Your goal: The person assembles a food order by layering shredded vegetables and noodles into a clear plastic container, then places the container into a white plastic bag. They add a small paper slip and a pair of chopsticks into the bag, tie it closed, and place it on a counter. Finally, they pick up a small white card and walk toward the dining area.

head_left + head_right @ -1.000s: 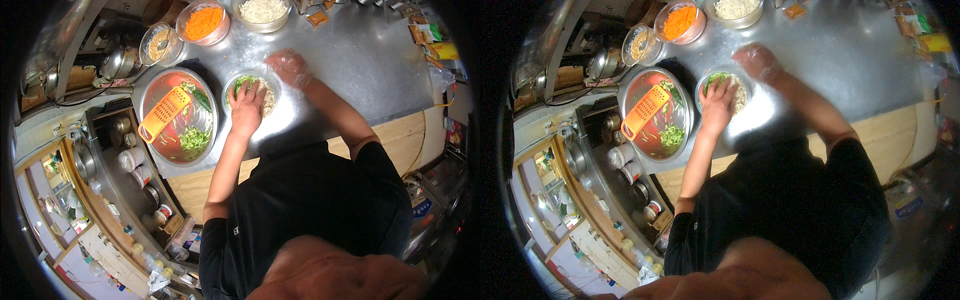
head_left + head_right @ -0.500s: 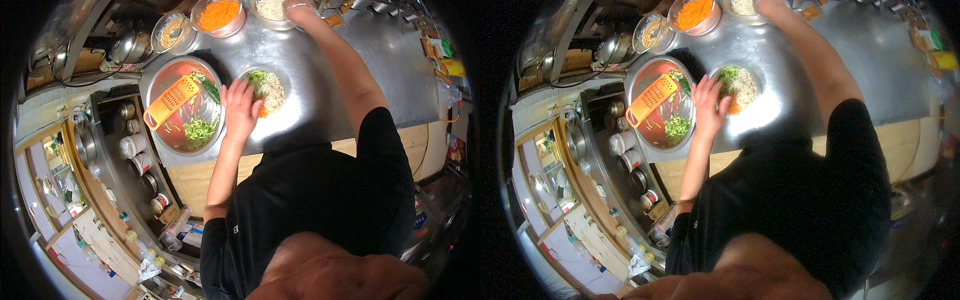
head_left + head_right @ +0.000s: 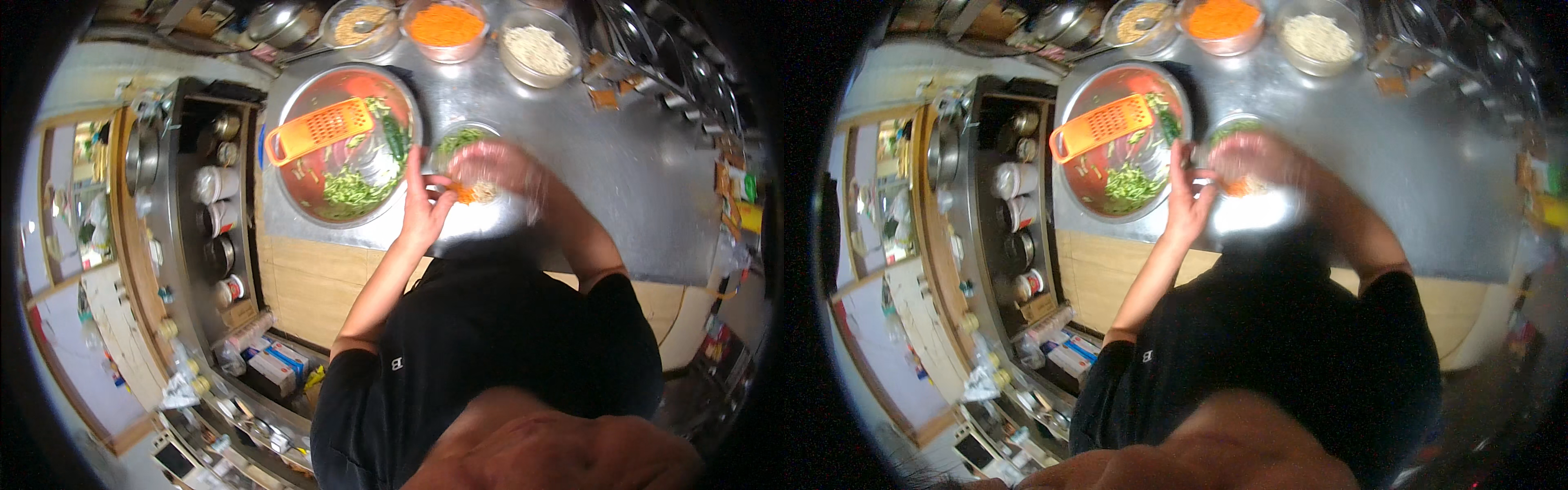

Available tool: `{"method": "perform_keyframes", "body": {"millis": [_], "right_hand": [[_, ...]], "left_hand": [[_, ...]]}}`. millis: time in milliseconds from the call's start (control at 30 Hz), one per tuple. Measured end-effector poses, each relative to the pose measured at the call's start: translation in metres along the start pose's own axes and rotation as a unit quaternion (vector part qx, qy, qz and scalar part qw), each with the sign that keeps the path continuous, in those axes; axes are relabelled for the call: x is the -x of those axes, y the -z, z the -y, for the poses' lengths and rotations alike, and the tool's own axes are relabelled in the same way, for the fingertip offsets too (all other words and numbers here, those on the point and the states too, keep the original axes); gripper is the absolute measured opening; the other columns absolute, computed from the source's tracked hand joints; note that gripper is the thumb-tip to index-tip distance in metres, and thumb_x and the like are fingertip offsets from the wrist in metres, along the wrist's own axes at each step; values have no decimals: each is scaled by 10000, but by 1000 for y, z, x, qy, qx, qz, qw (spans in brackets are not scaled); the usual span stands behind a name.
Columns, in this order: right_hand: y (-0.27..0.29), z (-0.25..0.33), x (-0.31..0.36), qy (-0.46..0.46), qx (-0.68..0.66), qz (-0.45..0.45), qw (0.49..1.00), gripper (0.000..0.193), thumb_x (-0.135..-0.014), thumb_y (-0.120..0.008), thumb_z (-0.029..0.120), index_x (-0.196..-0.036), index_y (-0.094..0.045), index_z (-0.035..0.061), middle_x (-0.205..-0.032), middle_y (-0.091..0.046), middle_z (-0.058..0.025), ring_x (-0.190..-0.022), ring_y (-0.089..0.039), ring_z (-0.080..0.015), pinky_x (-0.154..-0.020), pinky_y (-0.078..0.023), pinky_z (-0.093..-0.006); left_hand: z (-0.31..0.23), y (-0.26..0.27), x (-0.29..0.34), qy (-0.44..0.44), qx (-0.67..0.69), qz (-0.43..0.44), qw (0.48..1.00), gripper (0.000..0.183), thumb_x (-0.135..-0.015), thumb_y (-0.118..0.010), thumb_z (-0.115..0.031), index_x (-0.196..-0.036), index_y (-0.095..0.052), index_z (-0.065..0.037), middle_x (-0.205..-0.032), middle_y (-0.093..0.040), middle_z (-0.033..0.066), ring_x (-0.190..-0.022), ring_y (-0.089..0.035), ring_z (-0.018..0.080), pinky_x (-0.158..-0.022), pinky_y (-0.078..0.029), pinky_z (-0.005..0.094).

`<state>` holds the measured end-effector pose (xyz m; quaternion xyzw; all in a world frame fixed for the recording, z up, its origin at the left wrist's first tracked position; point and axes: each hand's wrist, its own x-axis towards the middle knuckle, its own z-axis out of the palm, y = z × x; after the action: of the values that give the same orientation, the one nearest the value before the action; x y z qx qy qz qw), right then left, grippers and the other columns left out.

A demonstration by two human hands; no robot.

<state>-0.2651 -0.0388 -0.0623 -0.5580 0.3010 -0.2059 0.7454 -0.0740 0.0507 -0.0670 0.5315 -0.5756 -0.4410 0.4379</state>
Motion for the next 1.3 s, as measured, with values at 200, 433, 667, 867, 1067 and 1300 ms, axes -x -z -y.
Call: {"method": "perform_keyframes", "body": {"millis": [200, 433, 667, 867, 1067, 1300], "right_hand": [[-39, -6, 11, 18, -171, 54, 984, 409, -938, -551, 174, -1289, -470, -20, -1201, -570, -108, -1036, -562, -151, -922, -449, -304], [-17, 21, 34, 79, -64, 62, 993, 435, -976, -454, 257, -1326, -448, -1, -1271, -536, -105, -1133, -523, -167, -976, -408, -306], [46, -28, 57, 97, -5, -265, 959, 417, -945, -514, 214, -1295, -452, -3, -1133, -597, -119, -1009, -589, -197, -906, -467, -319], [31, -92, 41, -210, -30, -236, 948, 577, -868, -624, 208, -1343, -361, 11, -1029, -590, -103, -824, -610, -176, -663, -539, -287], [6, -76, 40, -119, -125, -169, 970, 361, -881, -505, 112, -1235, -489, 46, -848, -598, -56, -644, -563, -126, -527, -448, -226], [-28, -61, 66, -283, 128, -136, 941, 547, -886, -577, 242, -1355, -385, 36, -1103, -563, -71, -856, -570, -166, -624, -483, -277]], "left_hand": [[-6, 3, -5, -57, -182, -169, 967, 150, -952, -501, -136, -890, -583, -26, -700, -554, 103, -651, -541, 198, -623, -452, 303], [-16, 38, -42, -203, -319, -235, 896, 124, -905, -531, -88, -811, -566, -15, -726, -594, 161, -631, -574, 327, -601, -468, 372], [34, 157, -76, 99, -274, -394, 872, 337, -985, -418, -240, -891, -576, 42, -818, -643, 199, -669, -591, 305, -629, -457, 395], [45, 136, -45, 195, -363, -252, 876, 675, -867, -593, -382, -1388, -310, -61, -1263, -468, 271, -1181, -470, 399, -977, -396, 476], [12, 95, 28, 23, -325, -284, 902, 573, -712, -695, -76, -1230, -472, 24, -1352, -354, 247, -1257, -362, 407, -1031, -341, 451], [-6, 68, 161, 11, -233, -334, 913, 243, -823, -628, -83, -1060, -590, -44, -1158, -480, 160, -916, -549, 249, -776, -477, 346]]}}
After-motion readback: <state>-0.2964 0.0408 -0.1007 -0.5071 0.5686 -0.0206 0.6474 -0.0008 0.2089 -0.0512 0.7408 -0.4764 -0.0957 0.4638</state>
